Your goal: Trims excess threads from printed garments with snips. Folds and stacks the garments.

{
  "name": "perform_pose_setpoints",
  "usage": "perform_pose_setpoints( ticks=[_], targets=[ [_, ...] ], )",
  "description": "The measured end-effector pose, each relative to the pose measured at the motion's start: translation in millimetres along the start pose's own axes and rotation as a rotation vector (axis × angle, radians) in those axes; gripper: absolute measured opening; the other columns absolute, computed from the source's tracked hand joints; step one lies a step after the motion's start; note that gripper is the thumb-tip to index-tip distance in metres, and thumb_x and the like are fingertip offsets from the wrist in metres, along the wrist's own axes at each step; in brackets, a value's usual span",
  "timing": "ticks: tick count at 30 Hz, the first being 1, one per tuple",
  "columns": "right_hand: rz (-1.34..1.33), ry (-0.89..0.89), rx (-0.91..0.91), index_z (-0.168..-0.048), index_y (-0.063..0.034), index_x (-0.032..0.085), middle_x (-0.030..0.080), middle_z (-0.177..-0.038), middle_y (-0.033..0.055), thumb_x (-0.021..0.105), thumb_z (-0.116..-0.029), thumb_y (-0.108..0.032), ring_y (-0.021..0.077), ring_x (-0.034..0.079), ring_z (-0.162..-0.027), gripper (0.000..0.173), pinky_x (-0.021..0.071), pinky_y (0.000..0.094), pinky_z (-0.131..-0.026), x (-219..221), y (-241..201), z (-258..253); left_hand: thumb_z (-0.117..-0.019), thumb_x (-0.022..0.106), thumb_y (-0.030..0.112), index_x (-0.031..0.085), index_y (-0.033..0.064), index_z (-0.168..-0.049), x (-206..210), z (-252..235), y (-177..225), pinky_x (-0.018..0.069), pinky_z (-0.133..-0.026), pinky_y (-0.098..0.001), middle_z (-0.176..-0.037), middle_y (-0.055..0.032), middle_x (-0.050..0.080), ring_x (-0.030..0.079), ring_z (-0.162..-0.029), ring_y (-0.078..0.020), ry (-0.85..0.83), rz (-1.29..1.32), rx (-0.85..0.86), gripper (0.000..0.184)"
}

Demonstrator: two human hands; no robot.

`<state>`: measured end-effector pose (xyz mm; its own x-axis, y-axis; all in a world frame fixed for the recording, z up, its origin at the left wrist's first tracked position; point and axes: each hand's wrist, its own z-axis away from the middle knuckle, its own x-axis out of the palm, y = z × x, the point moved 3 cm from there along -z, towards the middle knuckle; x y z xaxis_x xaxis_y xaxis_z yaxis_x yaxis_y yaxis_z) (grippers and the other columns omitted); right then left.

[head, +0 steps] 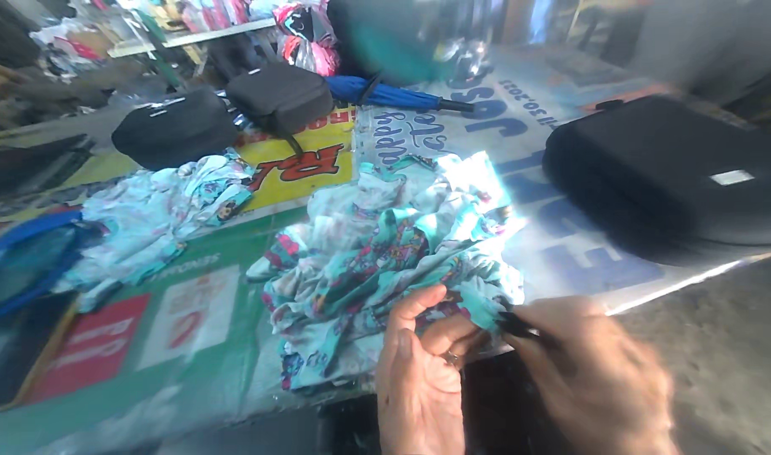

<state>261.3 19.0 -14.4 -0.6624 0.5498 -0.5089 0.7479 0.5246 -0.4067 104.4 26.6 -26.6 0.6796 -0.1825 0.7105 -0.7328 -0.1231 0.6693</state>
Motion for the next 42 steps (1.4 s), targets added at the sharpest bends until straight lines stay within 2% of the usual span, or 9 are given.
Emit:
perform_pose_setpoints(
  ticks=[5,19,25,30,33,36,38,40,42],
  targets=[
    [0.033,-0.016,0.004,-0.106,-0.0107,0.068,0.072,-0.093,0.0044,0.063,-0.1014,-0.030,0.0059,0.062,-0.076,0.021,0.0452,0.0184,-0.063,0.3,-1.6,-1.1,-0.1048,0.046,0.049,0.057,0.0086,-0.136,-1.2,-1.6,1.8,0.0593,-0.088,-0.0367,-0.110,-0.0152,0.073,0.073,-0.098,-0.0225,-0.001,-0.028,0.000,0.052],
    [-0.035,0.035,-0.024,-0.103,-0.0116,0.068,0.074,-0.094,0.0025,0.063,-0.1017,-0.027,0.0047,0.067,-0.087,0.016,0.0501,0.0174,-0.073,1.5,2.1,2.6,-0.1045,0.047,0.050,0.057,0.0064,-0.136,-1.4,-3.7,4.0,0.0598,-0.085,-0.0347,-0.106,-0.0149,0.073,0.073,-0.093,-0.0207,0.007,-0.039,-0.057,0.054],
    [-0.095,0.015,0.001,-0.103,-0.0109,0.069,0.075,-0.096,0.0017,0.065,-0.1005,-0.026,0.0020,0.067,-0.088,0.015,0.0499,0.0147,-0.073,3.3,6.6,6.0,-0.1036,0.048,0.051,0.056,0.0078,-0.137,-2.5,-4.1,2.3,0.0594,-0.085,-0.0335,-0.108,-0.0148,0.073,0.073,-0.094,-0.0203,0.017,-0.006,-0.104,0.055],
    [-0.172,-0.019,0.009,-0.114,-0.0096,0.059,0.065,-0.097,0.0025,0.074,-0.0935,-0.033,-0.0020,0.061,-0.081,0.034,0.0496,0.0086,-0.069,7.5,12.3,12.0,-0.1038,0.046,0.053,0.054,0.0097,-0.139,-4.0,-8.1,4.6,0.0587,-0.084,-0.0336,-0.109,-0.0142,0.073,0.072,-0.093,-0.0205,-0.006,0.038,-0.113,0.057],
    [-0.142,-0.004,-0.106,-0.117,-0.0119,0.062,0.062,-0.090,0.0032,0.071,-0.0964,-0.031,0.0046,0.057,-0.074,0.030,0.0451,0.0138,-0.064,9.5,7.5,0.9,-0.1046,0.051,0.045,0.052,0.0061,-0.140,-3.2,-8.6,3.3,0.0604,-0.085,-0.0354,-0.108,-0.0141,0.073,0.073,-0.094,-0.0206,0.013,-0.020,-0.105,0.052],
    [-0.097,-0.045,-0.215,-0.106,-0.0124,0.068,0.064,-0.083,0.0048,0.059,-0.1018,-0.020,0.0116,0.060,-0.071,0.013,0.0453,0.0231,-0.060,15.6,7.4,-10.8,-0.1000,0.063,0.015,0.055,0.0018,-0.135,-0.7,-13.4,-0.7,0.0621,-0.079,-0.0313,-0.101,-0.0090,0.071,0.072,-0.085,-0.0143,0.080,-0.193,-0.088,0.038],
    [-0.168,-0.063,-0.227,-0.099,-0.0118,0.068,0.065,-0.082,0.0037,0.057,-0.1018,-0.018,0.0093,0.061,-0.074,0.013,0.0467,0.0207,-0.062,18.5,5.3,-13.6,-0.0941,0.065,0.000,0.056,0.0003,-0.132,-0.3,-20.0,-1.3,0.0610,-0.074,-0.0279,-0.092,-0.0076,0.069,0.069,-0.077,-0.0112,0.099,-0.232,-0.113,0.039],
    [-0.253,-0.068,-0.218,-0.099,-0.0109,0.066,0.065,-0.085,0.0028,0.059,-0.1024,-0.019,0.0063,0.062,-0.078,0.011,0.0482,0.0168,-0.066,17.8,0.8,-11.8,-0.0921,0.063,-0.005,0.056,0.0004,-0.128,0.6,-25.2,0.7,0.0584,-0.067,-0.0246,-0.081,-0.0057,0.066,0.065,-0.068,-0.0088,0.090,-0.240,-0.124,0.037],
    [-0.290,-0.075,-0.241,-0.099,-0.0117,0.065,0.068,-0.088,0.0019,0.060,-0.1024,-0.019,0.0064,0.064,-0.081,0.009,0.0505,0.0171,-0.070,12.3,-5.1,-6.2,-0.0939,0.063,-0.004,0.057,0.0022,-0.123,0.6,-29.8,3.4,0.0582,-0.065,-0.0235,-0.078,-0.0039,0.066,0.066,-0.068,-0.0081,0.062,-0.244,-0.105,0.031]
  ],
)
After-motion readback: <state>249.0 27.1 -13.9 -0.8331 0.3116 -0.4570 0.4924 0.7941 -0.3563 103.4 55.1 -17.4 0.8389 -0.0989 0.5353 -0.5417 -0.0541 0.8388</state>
